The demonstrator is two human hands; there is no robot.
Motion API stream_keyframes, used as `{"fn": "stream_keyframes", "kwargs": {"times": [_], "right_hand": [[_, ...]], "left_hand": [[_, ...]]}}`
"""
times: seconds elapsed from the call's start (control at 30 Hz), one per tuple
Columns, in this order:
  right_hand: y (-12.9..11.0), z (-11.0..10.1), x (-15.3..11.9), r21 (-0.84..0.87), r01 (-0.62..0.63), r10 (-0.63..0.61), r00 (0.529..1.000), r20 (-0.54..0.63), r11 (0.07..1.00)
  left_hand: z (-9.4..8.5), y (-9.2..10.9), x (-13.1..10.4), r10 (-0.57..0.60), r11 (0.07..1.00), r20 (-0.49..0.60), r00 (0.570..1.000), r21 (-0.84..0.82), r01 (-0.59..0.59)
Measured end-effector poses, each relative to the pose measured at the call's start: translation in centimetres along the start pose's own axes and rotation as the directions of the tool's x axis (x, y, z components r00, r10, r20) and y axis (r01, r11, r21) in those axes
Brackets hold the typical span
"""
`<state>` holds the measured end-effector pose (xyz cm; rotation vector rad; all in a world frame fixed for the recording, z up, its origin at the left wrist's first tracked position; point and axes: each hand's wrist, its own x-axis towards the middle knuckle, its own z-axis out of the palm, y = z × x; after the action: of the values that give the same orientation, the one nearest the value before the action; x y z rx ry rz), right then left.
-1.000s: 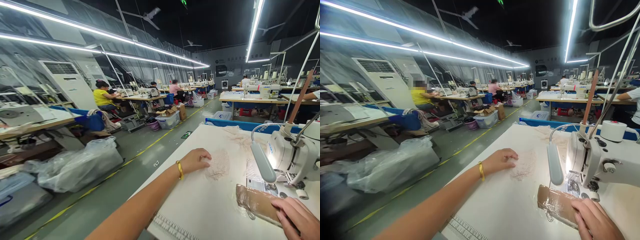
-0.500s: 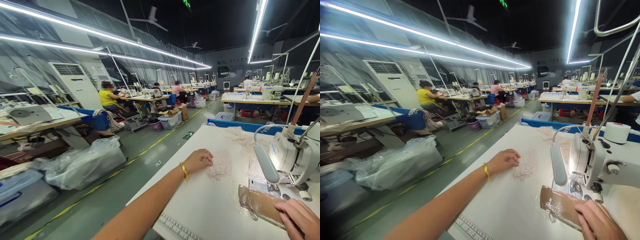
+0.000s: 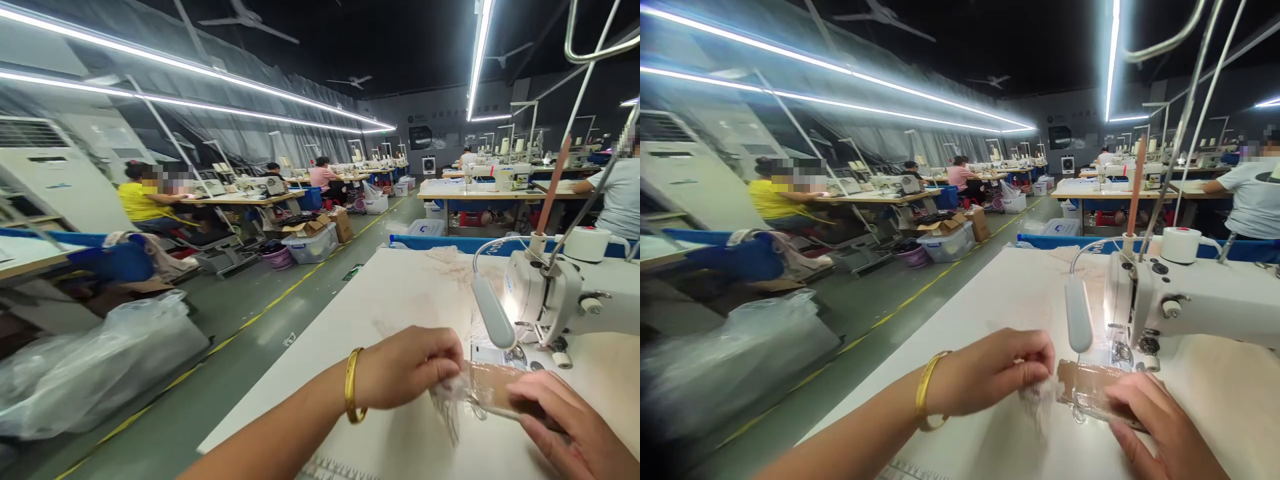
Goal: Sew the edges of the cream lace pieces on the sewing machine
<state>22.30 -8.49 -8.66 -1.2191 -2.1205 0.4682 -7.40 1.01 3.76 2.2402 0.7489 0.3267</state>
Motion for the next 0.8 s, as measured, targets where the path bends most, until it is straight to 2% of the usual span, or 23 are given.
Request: {"fn": "stream_keyframes", "kwargs": {"times": [0.07,0.17,0.23,0.3,0.37,0.47,0.63,0.8], "right_hand": [[-2.2,-1.1,0.4,0.212,-0.121,0.104,0.991,0.090,0.970],[-3.8,-1.8,0.8,0.431,-0.277,0.204,0.957,0.208,0.859],[-3.8,-1.7,1.0,0.450,-0.351,0.272,0.934,0.232,0.821],[-3.4,-1.4,1.3,0.430,-0.395,0.361,0.919,0.162,0.812],[-3.2,-1.0,1.6,0.440,-0.411,0.418,0.904,0.085,0.799],[-3.3,-0.9,1.9,0.483,-0.415,0.446,0.893,0.056,0.771],[-4.0,-1.2,2.1,0.501,-0.449,0.491,0.870,0.055,0.740],[-4.0,-1.5,2.3,0.556,-0.382,0.433,0.901,0.044,0.739]], "left_hand": [[1.6,1.9,1.3,0.079,0.996,0.122,0.989,-0.040,-0.074],[3.5,2.2,3.5,0.099,0.993,0.137,0.986,-0.084,-0.088],[4.5,1.3,4.8,0.074,0.992,0.114,0.991,-0.109,-0.062],[5.2,0.5,5.6,0.034,0.991,0.088,0.996,-0.129,-0.022],[5.7,-0.1,5.8,-0.025,0.984,0.071,0.997,-0.175,0.037],[6.3,-0.2,5.8,-0.101,0.959,0.065,0.993,-0.261,0.115],[6.9,-0.4,5.9,-0.166,0.965,0.025,0.986,-0.201,0.168],[6.4,-0.6,5.6,-0.136,0.969,0.044,0.990,-0.200,0.142]]}}
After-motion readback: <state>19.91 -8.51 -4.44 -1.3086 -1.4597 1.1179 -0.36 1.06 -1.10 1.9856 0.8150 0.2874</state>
